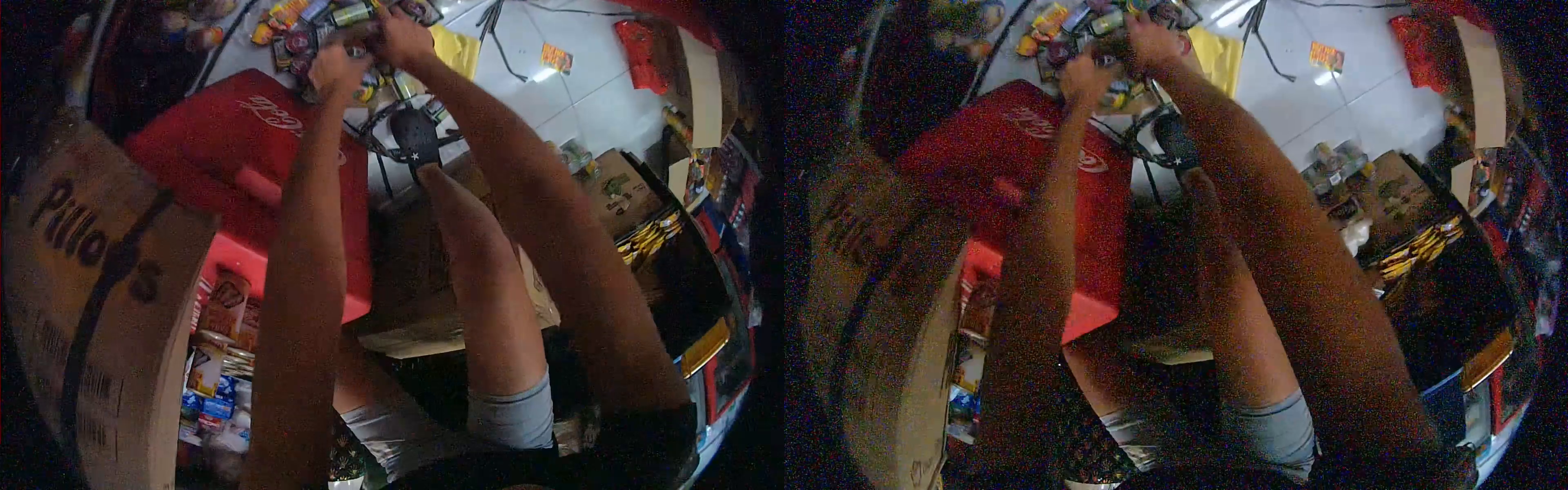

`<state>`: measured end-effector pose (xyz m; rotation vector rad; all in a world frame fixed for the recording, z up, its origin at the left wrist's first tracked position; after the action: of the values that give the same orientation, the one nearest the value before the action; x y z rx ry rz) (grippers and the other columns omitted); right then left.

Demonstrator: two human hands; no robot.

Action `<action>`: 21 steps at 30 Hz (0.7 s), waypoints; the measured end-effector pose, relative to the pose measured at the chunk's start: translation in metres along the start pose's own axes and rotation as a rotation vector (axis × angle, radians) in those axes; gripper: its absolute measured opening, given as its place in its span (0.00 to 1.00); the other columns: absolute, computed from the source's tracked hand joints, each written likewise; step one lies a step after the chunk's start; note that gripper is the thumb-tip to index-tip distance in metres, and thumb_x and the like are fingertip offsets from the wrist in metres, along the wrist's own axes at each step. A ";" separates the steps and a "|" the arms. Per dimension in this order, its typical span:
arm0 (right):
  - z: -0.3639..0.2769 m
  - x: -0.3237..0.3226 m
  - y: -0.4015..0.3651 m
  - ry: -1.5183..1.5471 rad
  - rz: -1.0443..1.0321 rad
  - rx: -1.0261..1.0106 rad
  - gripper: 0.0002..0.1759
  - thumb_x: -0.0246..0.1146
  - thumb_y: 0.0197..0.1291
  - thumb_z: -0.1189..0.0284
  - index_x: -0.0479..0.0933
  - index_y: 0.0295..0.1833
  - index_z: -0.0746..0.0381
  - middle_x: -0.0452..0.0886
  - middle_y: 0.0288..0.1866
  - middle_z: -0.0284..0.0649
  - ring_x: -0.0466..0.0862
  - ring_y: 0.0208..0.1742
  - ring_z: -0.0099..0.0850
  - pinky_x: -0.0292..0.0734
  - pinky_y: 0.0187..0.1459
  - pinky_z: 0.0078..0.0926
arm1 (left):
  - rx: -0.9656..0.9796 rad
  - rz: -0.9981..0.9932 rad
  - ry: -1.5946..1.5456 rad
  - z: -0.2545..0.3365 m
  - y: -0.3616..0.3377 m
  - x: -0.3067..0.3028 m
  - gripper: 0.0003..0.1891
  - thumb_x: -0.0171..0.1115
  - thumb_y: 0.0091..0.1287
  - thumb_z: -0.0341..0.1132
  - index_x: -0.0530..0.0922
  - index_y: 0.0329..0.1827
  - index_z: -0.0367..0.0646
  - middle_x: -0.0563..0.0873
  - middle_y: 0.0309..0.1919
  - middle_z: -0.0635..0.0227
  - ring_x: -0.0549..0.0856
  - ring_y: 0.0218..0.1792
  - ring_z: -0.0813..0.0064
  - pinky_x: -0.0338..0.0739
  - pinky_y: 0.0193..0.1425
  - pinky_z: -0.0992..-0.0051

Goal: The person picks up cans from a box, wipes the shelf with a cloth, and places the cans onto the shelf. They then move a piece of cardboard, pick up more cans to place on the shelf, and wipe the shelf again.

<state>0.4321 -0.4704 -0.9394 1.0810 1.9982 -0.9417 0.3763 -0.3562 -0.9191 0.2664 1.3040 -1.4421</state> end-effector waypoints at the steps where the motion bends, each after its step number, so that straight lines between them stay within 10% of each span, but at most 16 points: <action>1: -0.008 -0.011 0.006 0.003 -0.015 0.010 0.29 0.64 0.49 0.60 0.67 0.57 0.59 0.74 0.51 0.50 0.76 0.50 0.50 0.73 0.49 0.45 | 0.017 0.046 0.006 -0.006 0.010 0.003 0.31 0.68 0.49 0.52 0.73 0.53 0.44 0.81 0.45 0.48 0.81 0.46 0.50 0.75 0.49 0.54; 4: 0.001 -0.007 0.017 0.147 -0.145 0.184 0.21 0.57 0.56 0.72 0.67 0.55 0.68 0.74 0.49 0.54 0.75 0.50 0.52 0.71 0.50 0.41 | 0.025 0.224 -0.056 -0.029 0.033 0.014 0.31 0.67 0.51 0.52 0.73 0.53 0.39 0.81 0.43 0.46 0.81 0.45 0.48 0.75 0.50 0.54; 9: -0.003 -0.006 0.017 0.060 0.328 -0.304 0.33 0.57 0.56 0.67 0.57 0.66 0.62 0.69 0.58 0.56 0.73 0.55 0.52 0.70 0.53 0.44 | 0.151 0.656 -0.103 -0.041 0.047 0.003 0.32 0.66 0.53 0.52 0.73 0.51 0.32 0.80 0.45 0.42 0.79 0.49 0.48 0.71 0.56 0.55; 12: 0.011 -0.007 0.003 0.172 0.200 -0.120 0.33 0.62 0.48 0.70 0.61 0.62 0.63 0.71 0.52 0.59 0.77 0.48 0.57 0.75 0.48 0.50 | -0.038 0.783 -0.174 -0.037 0.033 -0.019 0.29 0.65 0.55 0.48 0.73 0.50 0.31 0.79 0.47 0.44 0.76 0.52 0.49 0.67 0.59 0.56; 15: 0.001 -0.037 -0.045 0.159 0.256 0.060 0.19 0.59 0.50 0.75 0.71 0.51 0.63 0.76 0.48 0.50 0.76 0.50 0.50 0.72 0.50 0.37 | -0.018 0.738 -0.333 -0.034 0.018 -0.043 0.22 0.62 0.58 0.43 0.72 0.48 0.34 0.78 0.46 0.50 0.81 0.40 0.53 0.74 0.50 0.58; 21: -0.080 -0.106 -0.126 0.713 0.297 0.208 0.17 0.55 0.55 0.80 0.72 0.53 0.65 0.80 0.42 0.47 0.81 0.42 0.33 0.75 0.44 0.29 | -0.196 -0.058 -1.306 0.037 -0.098 -0.066 0.08 0.59 0.59 0.35 0.79 0.35 0.39 0.80 0.25 0.68 0.77 0.27 0.77 0.72 0.31 0.75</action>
<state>0.3503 -0.4955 -0.7779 1.9809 2.2041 -0.6623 0.3385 -0.3715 -0.8019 -0.7526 0.3417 -1.1188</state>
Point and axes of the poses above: each hand's wrist, its own y-axis towards the middle knuckle, its own x-axis out of the palm, z = x × y, the point moved 7 cm from there along y, towards the middle knuckle
